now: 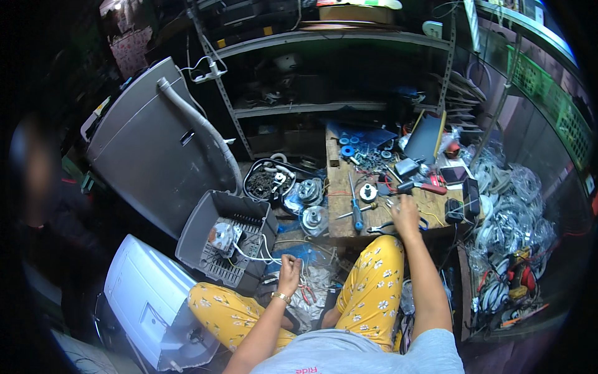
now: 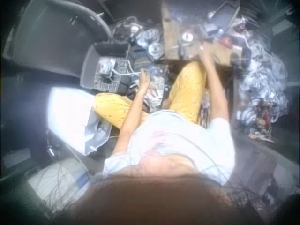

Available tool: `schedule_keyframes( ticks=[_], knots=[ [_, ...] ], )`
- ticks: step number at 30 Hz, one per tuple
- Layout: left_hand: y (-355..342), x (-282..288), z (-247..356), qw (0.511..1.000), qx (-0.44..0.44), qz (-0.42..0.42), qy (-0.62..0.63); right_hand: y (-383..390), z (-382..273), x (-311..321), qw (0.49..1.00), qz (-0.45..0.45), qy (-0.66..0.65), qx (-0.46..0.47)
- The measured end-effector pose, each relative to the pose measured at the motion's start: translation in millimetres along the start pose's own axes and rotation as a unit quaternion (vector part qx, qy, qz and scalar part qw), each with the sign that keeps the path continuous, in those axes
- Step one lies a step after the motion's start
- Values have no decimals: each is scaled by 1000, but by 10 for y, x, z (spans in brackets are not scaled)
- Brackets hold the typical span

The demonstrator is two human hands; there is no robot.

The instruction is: The person sits on the floor and uses scissors to cut wires, then uses a screwdriver to tighten screws on a white appliance casing. They handle various small components and tools on a cluttered workbench.

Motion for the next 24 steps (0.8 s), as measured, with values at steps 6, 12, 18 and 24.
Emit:
schedule_keyframes(
  ticks=[6, 12, 18, 24],
  knots=[
    [198, 128, 268, 994, -100, 27, 43, 470, -1242, 144, 991, -24, -51, 120],
    [212, 128, 484, 990, -115, -17, 83, 1890, -2418, -644, 774, -436, -382, 255],
    [290, 279, 392, 990, -48, -50, 120, 2085, -2545, -663, 689, -559, -410, 212],
    [517, 499, 927, 979, -161, -123, 20, 2164, -2403, -748, 617, -637, -462, 28]
  ],
)
Point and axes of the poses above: each hand's wrist, its own y-axis away from the middle knuckle, its own x-axis out of the back of the hand, z = x × y, the point moved 7 cm from there along -y, towards the middle knuckle, and after that the axes turned 11 degrees about y, right-handed, at the moved point
